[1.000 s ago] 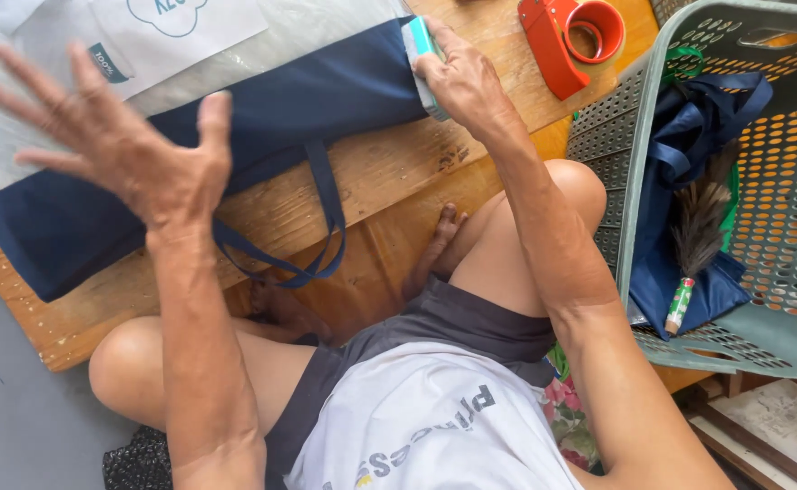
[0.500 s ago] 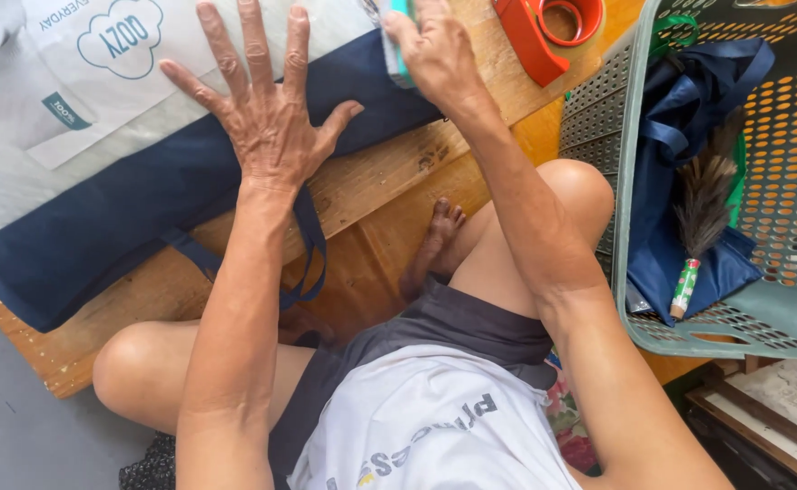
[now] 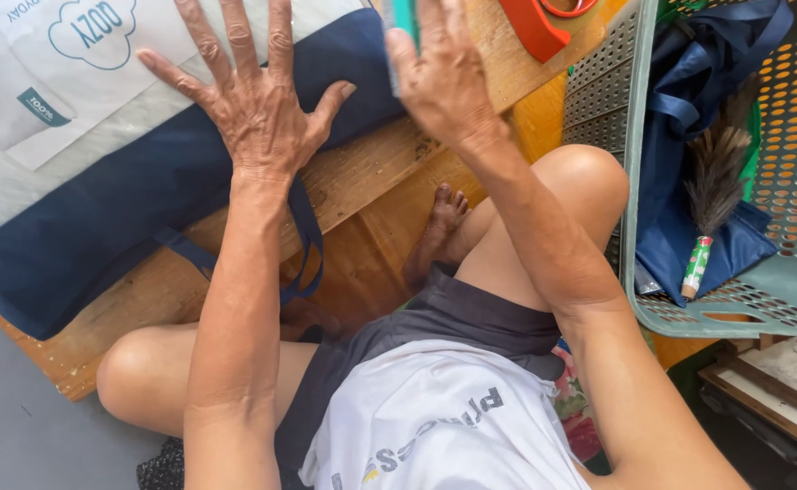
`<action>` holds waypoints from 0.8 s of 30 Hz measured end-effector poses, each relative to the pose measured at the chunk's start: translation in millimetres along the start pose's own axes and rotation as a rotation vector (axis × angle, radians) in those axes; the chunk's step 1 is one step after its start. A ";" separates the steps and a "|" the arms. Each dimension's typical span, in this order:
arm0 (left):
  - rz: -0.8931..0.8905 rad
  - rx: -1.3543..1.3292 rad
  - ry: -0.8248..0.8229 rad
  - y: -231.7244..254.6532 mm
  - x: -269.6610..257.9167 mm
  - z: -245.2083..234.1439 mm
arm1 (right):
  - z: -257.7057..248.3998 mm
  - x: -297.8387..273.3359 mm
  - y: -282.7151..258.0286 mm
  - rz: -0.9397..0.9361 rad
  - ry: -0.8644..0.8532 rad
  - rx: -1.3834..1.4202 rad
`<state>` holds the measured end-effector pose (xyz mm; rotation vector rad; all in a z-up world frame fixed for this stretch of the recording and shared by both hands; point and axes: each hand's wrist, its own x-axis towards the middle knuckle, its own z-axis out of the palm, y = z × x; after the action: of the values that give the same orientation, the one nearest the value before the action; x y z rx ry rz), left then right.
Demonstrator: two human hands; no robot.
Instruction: Packing a pillow into a blue tote bag and tucking the edges using a small plastic tool.
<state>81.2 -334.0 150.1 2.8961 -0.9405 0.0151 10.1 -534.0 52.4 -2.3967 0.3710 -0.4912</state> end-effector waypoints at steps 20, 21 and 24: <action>0.023 -0.039 0.065 -19.3 -5.9 1.7 | 23.0 -17.2 -3.2 0.043 -0.024 -0.241; 0.021 -0.032 0.064 -23.5 -9.0 3.4 | 34.8 -20.6 -11.6 -0.055 -0.008 -0.301; 0.146 -0.083 0.227 -65.6 -23.4 7.6 | 53.5 -20.8 -14.3 -0.150 0.087 -0.480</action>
<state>100.6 -268.2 135.8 2.6729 -1.0784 0.3009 16.9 -486.2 18.3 -2.8893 0.3816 -0.6327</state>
